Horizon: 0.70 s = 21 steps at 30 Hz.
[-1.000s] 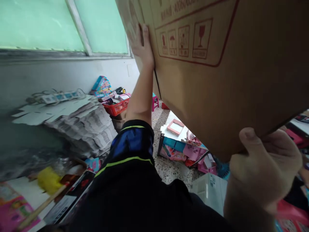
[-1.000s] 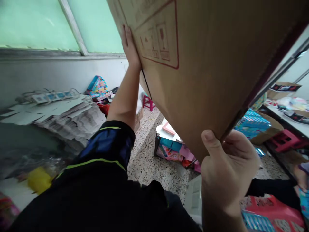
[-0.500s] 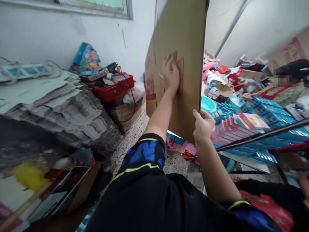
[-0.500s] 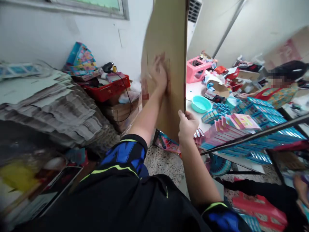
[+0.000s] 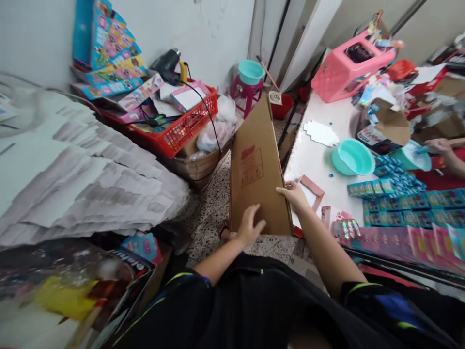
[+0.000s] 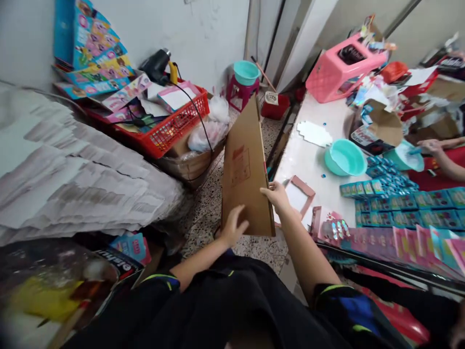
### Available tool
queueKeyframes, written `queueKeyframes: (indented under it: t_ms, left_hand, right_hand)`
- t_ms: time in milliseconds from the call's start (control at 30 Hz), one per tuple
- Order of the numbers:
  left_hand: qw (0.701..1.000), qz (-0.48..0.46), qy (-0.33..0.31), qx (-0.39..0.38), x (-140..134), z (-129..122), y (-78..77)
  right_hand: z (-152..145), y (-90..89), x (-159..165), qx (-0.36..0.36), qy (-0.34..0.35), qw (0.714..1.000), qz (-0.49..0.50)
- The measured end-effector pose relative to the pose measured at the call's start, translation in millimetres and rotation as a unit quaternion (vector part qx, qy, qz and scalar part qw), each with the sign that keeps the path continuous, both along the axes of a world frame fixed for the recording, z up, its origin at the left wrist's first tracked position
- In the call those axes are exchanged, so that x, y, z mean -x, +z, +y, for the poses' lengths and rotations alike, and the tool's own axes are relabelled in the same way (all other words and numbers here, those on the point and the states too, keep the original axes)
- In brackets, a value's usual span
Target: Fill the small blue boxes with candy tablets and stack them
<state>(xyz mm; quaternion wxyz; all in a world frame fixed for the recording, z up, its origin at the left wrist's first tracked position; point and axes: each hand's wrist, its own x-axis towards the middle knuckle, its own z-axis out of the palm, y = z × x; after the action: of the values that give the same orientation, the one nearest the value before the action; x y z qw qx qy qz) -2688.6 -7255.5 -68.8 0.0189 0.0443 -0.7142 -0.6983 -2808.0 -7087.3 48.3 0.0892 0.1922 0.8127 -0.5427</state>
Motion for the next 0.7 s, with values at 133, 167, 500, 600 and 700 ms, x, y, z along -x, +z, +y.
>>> queueKeyframes:
  t_ms: [133,167,500,600,700]
  left_hand:
    - [0.969,-0.031,-0.216,0.119,-2.6,-23.7,-9.1]
    - [0.951,-0.037,-0.263,0.156,4.5,-24.8,-10.0]
    - [0.941,0.140,-0.241,0.192,24.1,-39.7,10.6]
    - [0.963,0.141,-0.104,0.204,14.2,-50.4,26.2]
    - [0.965,0.139,-0.031,0.222,10.3,-53.2,46.7]
  right_hand:
    - [-31.3,-5.7,20.6,0.067,-0.012,0.995,-0.073]
    - [-37.6,-6.3,22.3,0.082,-0.028,0.993,-0.076]
    - [-69.8,12.4,71.2,0.259,-0.058,0.961,-0.078]
    - [-99.1,24.4,85.3,0.300,-0.043,0.951,-0.057]
    - [-109.0,45.7,90.3,0.335,-0.046,0.940,-0.037]
